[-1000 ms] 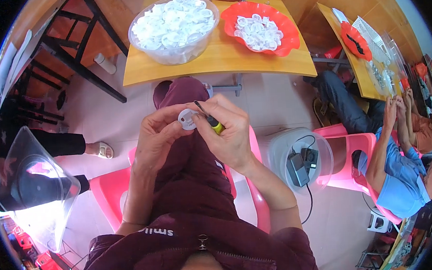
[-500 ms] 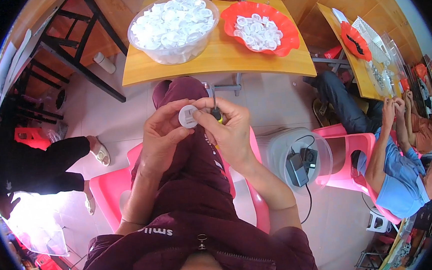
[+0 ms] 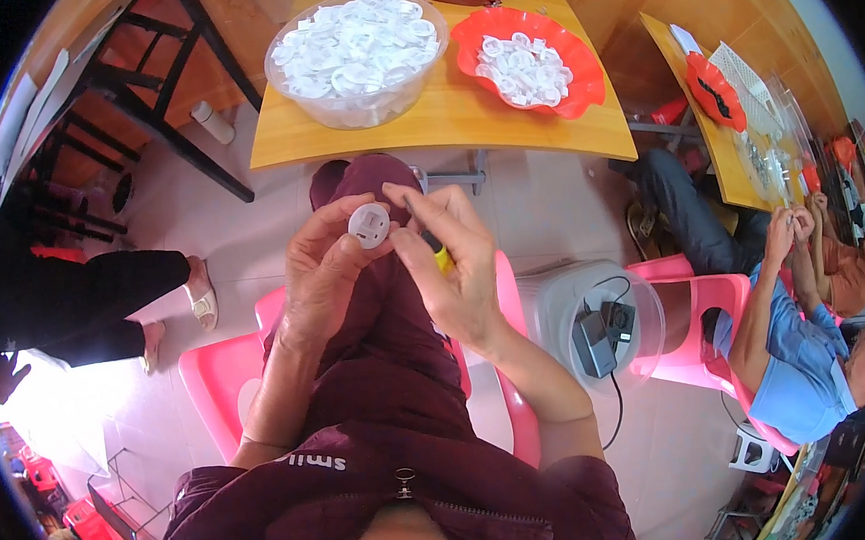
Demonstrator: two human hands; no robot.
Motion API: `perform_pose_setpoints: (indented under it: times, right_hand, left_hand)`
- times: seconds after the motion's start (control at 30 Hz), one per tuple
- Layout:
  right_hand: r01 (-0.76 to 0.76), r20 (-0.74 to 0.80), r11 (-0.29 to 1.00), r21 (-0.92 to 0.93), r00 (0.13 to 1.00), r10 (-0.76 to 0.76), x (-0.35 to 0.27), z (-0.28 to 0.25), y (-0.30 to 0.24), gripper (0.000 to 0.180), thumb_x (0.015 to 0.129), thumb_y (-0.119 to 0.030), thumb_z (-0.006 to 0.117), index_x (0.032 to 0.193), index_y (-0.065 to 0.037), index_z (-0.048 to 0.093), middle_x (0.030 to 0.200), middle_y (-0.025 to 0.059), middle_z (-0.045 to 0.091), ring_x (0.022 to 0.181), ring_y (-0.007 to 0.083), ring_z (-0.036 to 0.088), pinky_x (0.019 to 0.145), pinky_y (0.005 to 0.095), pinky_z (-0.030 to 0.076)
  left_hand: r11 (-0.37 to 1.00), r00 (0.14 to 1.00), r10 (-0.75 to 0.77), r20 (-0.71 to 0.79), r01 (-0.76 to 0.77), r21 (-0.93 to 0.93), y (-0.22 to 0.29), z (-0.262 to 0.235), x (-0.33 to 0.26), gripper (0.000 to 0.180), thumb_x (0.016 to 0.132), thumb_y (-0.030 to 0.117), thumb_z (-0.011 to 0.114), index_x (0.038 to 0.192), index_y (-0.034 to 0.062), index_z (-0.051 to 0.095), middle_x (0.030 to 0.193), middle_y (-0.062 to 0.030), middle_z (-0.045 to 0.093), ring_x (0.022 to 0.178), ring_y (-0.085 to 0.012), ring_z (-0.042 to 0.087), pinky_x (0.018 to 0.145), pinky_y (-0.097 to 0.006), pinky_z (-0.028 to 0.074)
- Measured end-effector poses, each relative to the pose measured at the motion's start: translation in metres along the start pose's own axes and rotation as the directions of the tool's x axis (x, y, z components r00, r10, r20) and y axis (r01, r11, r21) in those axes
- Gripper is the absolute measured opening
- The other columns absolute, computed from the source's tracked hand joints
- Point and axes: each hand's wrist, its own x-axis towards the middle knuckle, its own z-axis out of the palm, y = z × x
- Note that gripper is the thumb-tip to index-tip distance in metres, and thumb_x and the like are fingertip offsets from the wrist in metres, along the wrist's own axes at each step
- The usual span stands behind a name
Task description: The person assembles small metal discs into white plastic housings using a manual assembly tool.
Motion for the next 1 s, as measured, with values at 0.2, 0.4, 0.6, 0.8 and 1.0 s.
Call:
perform_pose_setpoints:
  times: [0.2, 0.4, 0.6, 0.8, 1.0]
  right_hand:
    - [0.142, 0.099, 0.976, -0.164, 0.987, -0.127, -0.004, -0.003, -0.005, 0.03, 0.077, 0.005, 0.058, 0.105, -0.004, 0.065, 0.074, 0.0051, 0.05, 0.063, 0.0121, 0.05, 0.057, 0.0216, 0.04]
    - [0.212, 0.088, 0.945, -0.25, 0.977, -0.196, -0.006, 0.002, -0.01, 0.031, 0.074, 0.008, 0.063, 0.102, -0.005, 0.067, 0.073, 0.0058, 0.051, 0.057, 0.0114, 0.052, 0.052, 0.0212, 0.041]
    - [0.225, 0.076, 0.94, -0.255, 0.974, -0.213, -0.006, 0.003, -0.009, 0.031, 0.074, 0.009, 0.062, 0.102, -0.005, 0.067, 0.073, 0.0055, 0.05, 0.057, 0.011, 0.052, 0.052, 0.0207, 0.041]
    - [0.207, 0.123, 0.955, -0.214, 0.975, -0.183, -0.006, 0.003, -0.008, 0.032, 0.075, 0.009, 0.062, 0.103, -0.005, 0.066, 0.075, 0.0049, 0.051, 0.06, 0.0104, 0.053, 0.053, 0.0197, 0.041]
    - [0.169, 0.139, 0.975, -0.142, 0.979, -0.149, -0.006, 0.002, -0.005, 0.031, 0.077, 0.008, 0.061, 0.104, -0.005, 0.066, 0.076, 0.0045, 0.052, 0.065, 0.0106, 0.054, 0.058, 0.02, 0.042]
  left_hand:
    - [1.0, 1.0, -0.003, -0.008, 0.003, -0.031, 0.008, -0.002, -0.001, 0.036, 0.085, 0.013, 0.06, 0.118, -0.0011, 0.052, 0.115, -0.0109, 0.057, 0.101, -0.0153, 0.057, 0.088, -0.031, 0.048]
    - [1.0, 1.0, 0.022, 0.01, -0.022, -0.014, 0.012, -0.004, -0.003, 0.035, 0.085, 0.012, 0.061, 0.116, -0.0024, 0.053, 0.115, -0.014, 0.058, 0.099, -0.015, 0.058, 0.087, -0.03, 0.048]
    - [0.999, 0.999, 0.042, 0.02, -0.041, -0.029, 0.012, -0.004, -0.004, 0.035, 0.084, 0.01, 0.061, 0.116, -0.0032, 0.053, 0.113, -0.0139, 0.058, 0.1, -0.0152, 0.057, 0.089, -0.029, 0.046]
    - [0.998, 0.998, 0.057, -0.003, -0.057, 0.002, 0.013, -0.002, -0.005, 0.035, 0.084, 0.007, 0.061, 0.116, -0.0029, 0.053, 0.113, -0.0129, 0.059, 0.1, -0.0149, 0.056, 0.089, -0.029, 0.045]
    - [0.999, 0.999, 0.044, -0.01, -0.044, -0.004, 0.016, -0.002, -0.006, 0.034, 0.083, 0.006, 0.061, 0.115, -0.0028, 0.054, 0.111, -0.0119, 0.059, 0.098, -0.0145, 0.057, 0.088, -0.029, 0.045]
